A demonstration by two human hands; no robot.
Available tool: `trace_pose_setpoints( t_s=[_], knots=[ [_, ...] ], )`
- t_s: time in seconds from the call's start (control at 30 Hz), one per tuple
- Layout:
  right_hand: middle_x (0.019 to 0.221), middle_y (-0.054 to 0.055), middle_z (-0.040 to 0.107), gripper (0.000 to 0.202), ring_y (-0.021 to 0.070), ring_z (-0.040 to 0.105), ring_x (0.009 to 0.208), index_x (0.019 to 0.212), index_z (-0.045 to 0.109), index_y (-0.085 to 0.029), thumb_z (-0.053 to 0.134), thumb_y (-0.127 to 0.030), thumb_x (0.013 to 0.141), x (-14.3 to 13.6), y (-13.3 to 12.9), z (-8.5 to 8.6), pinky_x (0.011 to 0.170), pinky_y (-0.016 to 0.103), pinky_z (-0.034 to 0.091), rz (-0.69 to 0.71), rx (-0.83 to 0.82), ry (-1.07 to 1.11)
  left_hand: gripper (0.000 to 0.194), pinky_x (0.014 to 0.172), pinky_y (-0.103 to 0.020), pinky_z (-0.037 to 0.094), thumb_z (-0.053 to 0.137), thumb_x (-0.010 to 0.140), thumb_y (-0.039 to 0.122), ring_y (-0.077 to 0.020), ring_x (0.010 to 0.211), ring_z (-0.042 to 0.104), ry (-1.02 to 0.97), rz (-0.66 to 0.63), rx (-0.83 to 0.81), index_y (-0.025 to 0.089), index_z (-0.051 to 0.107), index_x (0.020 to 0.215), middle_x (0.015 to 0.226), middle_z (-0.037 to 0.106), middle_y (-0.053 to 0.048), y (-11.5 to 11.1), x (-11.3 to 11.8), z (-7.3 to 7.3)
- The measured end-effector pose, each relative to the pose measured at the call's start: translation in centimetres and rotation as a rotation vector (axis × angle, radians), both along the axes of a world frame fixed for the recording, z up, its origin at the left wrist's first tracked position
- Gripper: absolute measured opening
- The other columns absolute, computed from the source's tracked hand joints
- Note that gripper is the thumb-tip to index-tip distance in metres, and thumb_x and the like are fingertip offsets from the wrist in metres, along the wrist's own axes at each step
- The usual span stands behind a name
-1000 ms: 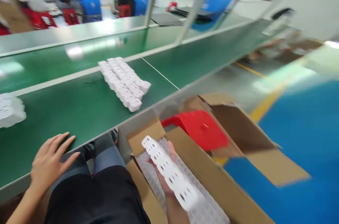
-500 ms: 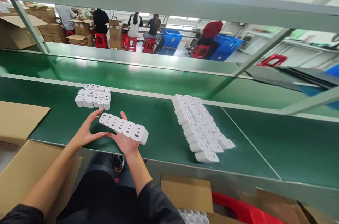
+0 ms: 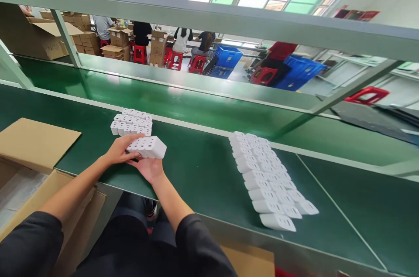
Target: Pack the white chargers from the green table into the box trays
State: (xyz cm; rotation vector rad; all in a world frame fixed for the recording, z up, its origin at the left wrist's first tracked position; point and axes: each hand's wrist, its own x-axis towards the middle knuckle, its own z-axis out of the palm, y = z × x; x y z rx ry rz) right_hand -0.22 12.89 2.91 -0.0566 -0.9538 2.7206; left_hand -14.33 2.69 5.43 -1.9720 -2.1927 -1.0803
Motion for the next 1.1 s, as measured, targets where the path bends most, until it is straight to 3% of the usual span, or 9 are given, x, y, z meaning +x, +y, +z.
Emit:
trace_pose_setpoints(
  t_s=[0.13,0.23,0.37,0.53,0.7,0.9,1.1],
  knots=[
    [0.118,0.008,0.070,0.051,0.0299,0.063,0.108,0.130,0.059,-0.028,0.054,-0.057,0.089,-1.3,1.6,0.5,0.102,0.062,0.044,0.162,0.013,-0.111,0.058,0.097,-0.036,0.051,0.056,0.088,0.058,-0.0263,0.118,0.062,0.015,0.139,-0.027,0.026,0.055,0.136,0.132,0.064,-0.007,-1.5,-1.9,-0.3],
    [0.118,0.007,0.072,0.041,0.0257,0.068,0.103,0.134,0.057,-0.028,0.054,-0.042,0.095,-1.8,2.9,0.9,0.097,0.055,0.051,0.152,0.112,-0.187,0.057,0.093,-0.033,0.052,0.057,0.087,0.062,-0.0251,0.115,0.064,0.060,0.199,-0.064,0.026,0.059,0.131,0.128,0.067,-0.006,-2.4,-3.0,0.0],
    [0.112,0.009,0.074,0.037,0.0246,0.073,0.092,0.131,0.058,-0.024,0.055,-0.035,0.096,-2.5,3.6,0.7,0.085,0.044,0.058,0.144,0.193,-0.275,0.057,0.087,-0.032,0.051,0.059,0.084,0.064,-0.0254,0.108,0.066,0.156,0.229,-0.126,0.027,0.063,0.127,0.120,0.070,-0.006,-2.8,-4.0,0.5],
    [0.091,0.009,0.075,0.019,0.0225,0.075,0.076,0.109,0.065,-0.016,0.059,-0.024,0.093,-3.0,3.7,-0.8,0.071,0.036,0.060,0.049,0.198,-0.361,0.055,0.082,-0.033,0.050,0.058,0.086,0.064,-0.0267,0.103,0.067,0.278,0.232,-0.206,0.026,0.065,0.124,0.113,0.072,-0.008,-2.8,-5.2,0.4],
    [0.090,0.005,0.075,0.017,0.0190,0.074,0.076,0.107,0.065,-0.019,0.059,-0.020,0.091,-2.8,4.0,-1.5,0.069,0.031,0.060,-0.017,0.159,-0.345,0.055,0.086,-0.039,0.046,0.061,0.086,0.061,-0.0293,0.097,0.066,0.370,0.238,-0.234,0.024,0.064,0.126,0.107,0.072,-0.012,-2.9,-6.4,0.2],
    [0.095,0.007,0.076,0.019,0.0210,0.074,0.082,0.110,0.064,-0.019,0.055,-0.021,0.094,-2.7,4.1,-1.6,0.077,0.035,0.060,-0.038,0.143,-0.318,0.064,0.101,-0.046,0.039,0.062,0.085,0.064,-0.0319,0.114,0.058,0.385,0.281,-0.115,0.022,0.059,0.133,0.122,0.067,-0.012,-3.1,-5.5,0.7],
    [0.093,0.009,0.077,0.025,0.0224,0.074,0.082,0.115,0.066,-0.019,0.060,-0.025,0.092,-2.6,3.7,-1.2,0.085,0.040,0.058,0.010,0.183,-0.302,0.054,0.104,-0.041,0.041,0.060,0.091,0.053,-0.0256,0.121,0.056,0.214,0.071,-0.090,0.024,0.055,0.137,0.128,0.066,-0.007,-1.2,-3.6,0.8]
  ],
)
